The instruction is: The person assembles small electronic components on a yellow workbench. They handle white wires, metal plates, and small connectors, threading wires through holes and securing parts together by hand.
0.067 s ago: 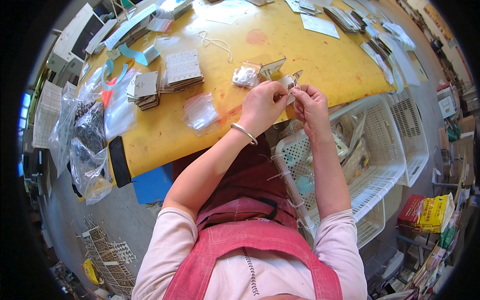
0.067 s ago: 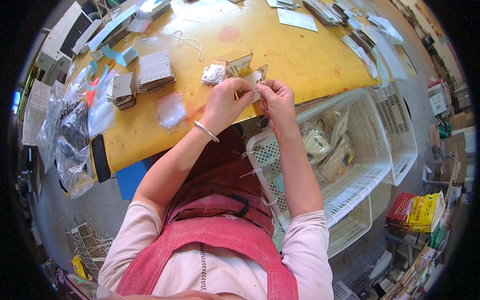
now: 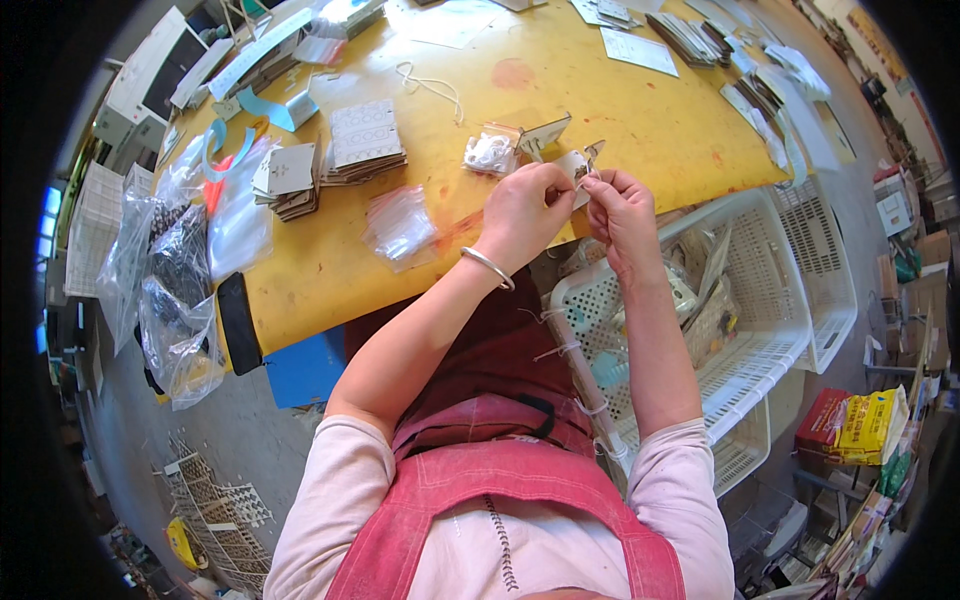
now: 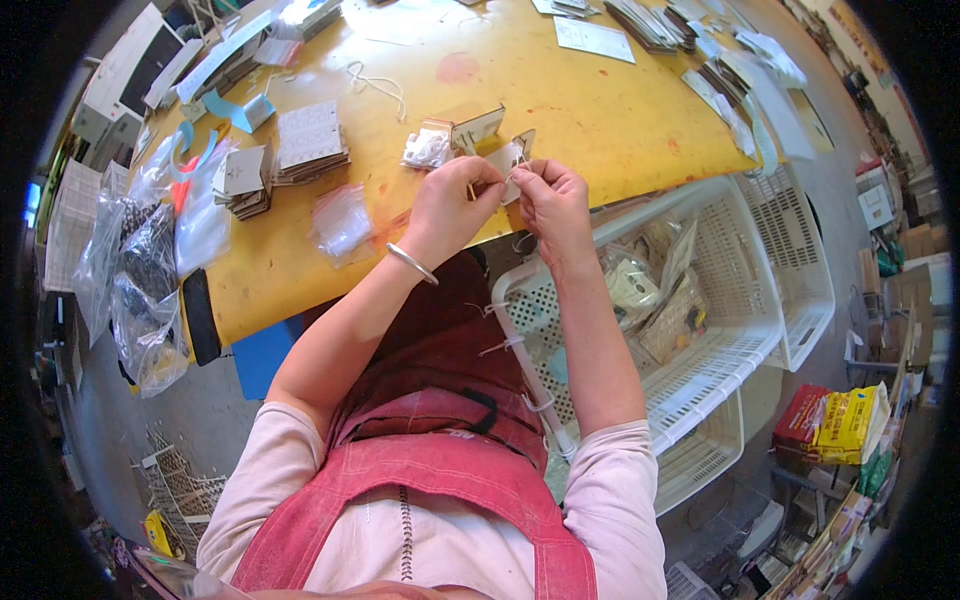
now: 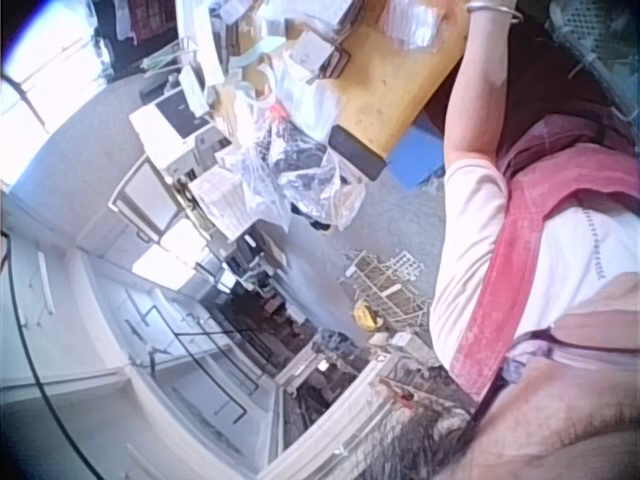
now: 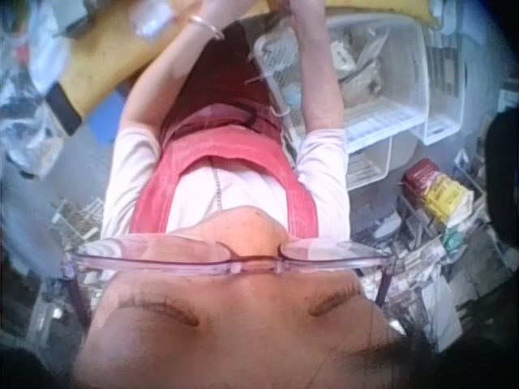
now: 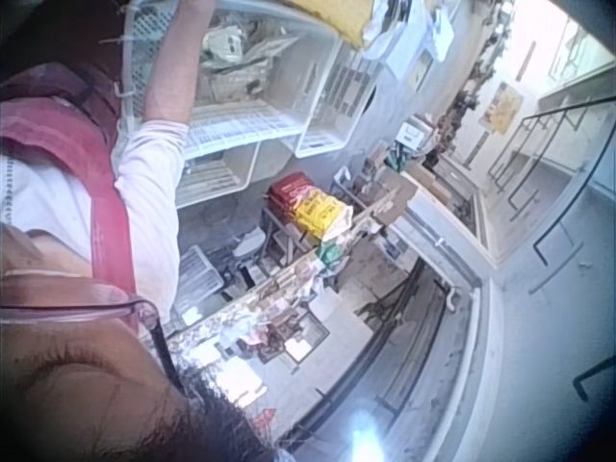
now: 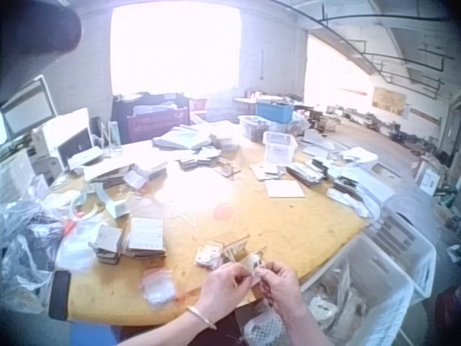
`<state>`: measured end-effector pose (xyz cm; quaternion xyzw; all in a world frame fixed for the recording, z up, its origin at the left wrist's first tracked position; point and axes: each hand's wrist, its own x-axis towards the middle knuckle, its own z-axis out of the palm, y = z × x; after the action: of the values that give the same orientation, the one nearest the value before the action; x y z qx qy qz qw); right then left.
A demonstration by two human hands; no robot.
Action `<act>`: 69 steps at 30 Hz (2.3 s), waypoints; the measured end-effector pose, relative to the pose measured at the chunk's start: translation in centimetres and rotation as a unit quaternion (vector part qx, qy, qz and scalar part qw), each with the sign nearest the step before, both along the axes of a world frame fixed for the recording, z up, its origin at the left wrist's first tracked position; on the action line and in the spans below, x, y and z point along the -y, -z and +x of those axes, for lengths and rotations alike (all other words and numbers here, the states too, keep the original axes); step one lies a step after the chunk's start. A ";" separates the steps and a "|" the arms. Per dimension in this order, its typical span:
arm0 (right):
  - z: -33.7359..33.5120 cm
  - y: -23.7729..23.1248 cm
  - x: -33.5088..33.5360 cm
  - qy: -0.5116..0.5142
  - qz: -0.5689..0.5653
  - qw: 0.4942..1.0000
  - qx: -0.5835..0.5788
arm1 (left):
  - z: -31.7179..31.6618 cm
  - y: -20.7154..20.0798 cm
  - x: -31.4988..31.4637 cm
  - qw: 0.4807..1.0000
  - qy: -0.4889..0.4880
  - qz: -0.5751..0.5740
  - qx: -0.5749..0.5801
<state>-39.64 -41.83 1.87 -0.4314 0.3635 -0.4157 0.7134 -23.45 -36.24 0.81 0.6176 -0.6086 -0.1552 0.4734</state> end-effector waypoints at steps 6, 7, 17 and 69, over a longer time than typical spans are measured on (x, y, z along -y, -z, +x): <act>-0.1 -0.3 -1.1 -0.028 -0.016 0.998 -0.046 | -0.2 -0.2 -0.9 1.000 -0.012 0.018 0.004; 0.0 -0.5 -1.3 -0.033 -0.015 0.998 -0.047 | -0.2 -0.2 -1.0 1.000 -0.013 0.018 0.006; 0.2 -0.3 -1.4 -0.022 -0.046 0.997 -0.062 | -1.0 -0.3 -1.8 0.999 -0.025 0.001 0.029; 0.0 0.6 -0.9 -0.007 -0.030 0.999 -0.031 | -1.6 1.1 -0.3 0.945 0.027 0.094 -0.313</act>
<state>-39.63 -40.88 1.23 -0.4680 0.3699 -0.4082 0.6910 -25.08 -35.95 -0.32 0.5632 -0.4290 -0.4096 0.5754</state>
